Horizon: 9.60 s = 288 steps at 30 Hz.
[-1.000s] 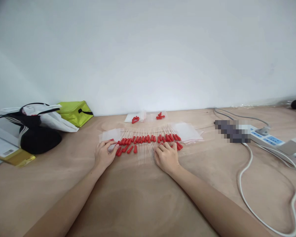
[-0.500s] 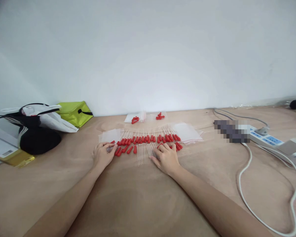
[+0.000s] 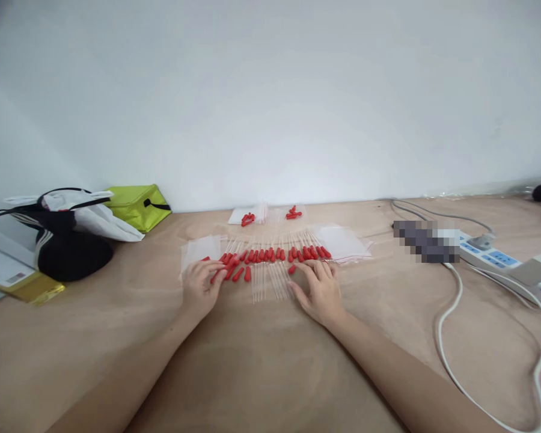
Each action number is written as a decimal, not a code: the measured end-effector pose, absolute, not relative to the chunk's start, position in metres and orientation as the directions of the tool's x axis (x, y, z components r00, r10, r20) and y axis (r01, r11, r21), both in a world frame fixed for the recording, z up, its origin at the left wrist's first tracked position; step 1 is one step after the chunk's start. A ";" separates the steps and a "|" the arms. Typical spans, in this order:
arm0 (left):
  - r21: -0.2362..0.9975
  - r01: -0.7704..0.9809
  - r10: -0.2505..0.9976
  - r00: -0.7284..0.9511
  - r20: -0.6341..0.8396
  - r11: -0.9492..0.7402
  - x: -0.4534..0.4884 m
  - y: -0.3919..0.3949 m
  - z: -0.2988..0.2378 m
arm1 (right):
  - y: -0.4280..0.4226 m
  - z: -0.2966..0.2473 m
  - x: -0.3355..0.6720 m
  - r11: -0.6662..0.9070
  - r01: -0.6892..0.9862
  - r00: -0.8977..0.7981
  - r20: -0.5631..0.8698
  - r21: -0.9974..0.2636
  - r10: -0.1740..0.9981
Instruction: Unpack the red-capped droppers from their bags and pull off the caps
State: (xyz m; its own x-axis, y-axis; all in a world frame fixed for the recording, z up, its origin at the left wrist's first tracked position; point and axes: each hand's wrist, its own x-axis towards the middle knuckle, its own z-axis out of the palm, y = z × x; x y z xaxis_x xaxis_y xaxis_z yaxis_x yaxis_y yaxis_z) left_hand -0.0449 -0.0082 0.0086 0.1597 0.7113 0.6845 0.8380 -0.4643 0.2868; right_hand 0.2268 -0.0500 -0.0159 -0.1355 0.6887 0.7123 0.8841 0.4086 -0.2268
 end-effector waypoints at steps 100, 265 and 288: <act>0.271 0.955 0.932 0.013 0.363 -0.119 -0.065 0.030 0.023 | -0.039 -0.007 0.201 0.430 0.901 -0.331 0.553 -0.054 0.764; 0.106 0.560 0.495 0.610 0.619 -0.822 0.000 -0.026 0.003 | -0.052 -0.011 0.198 0.648 0.760 -0.456 0.668 -0.052 0.588; 0.338 0.671 0.626 0.242 0.742 -0.660 -0.042 -0.008 0.003 | -0.046 -0.015 0.234 0.429 0.854 -0.098 0.716 -0.296 0.691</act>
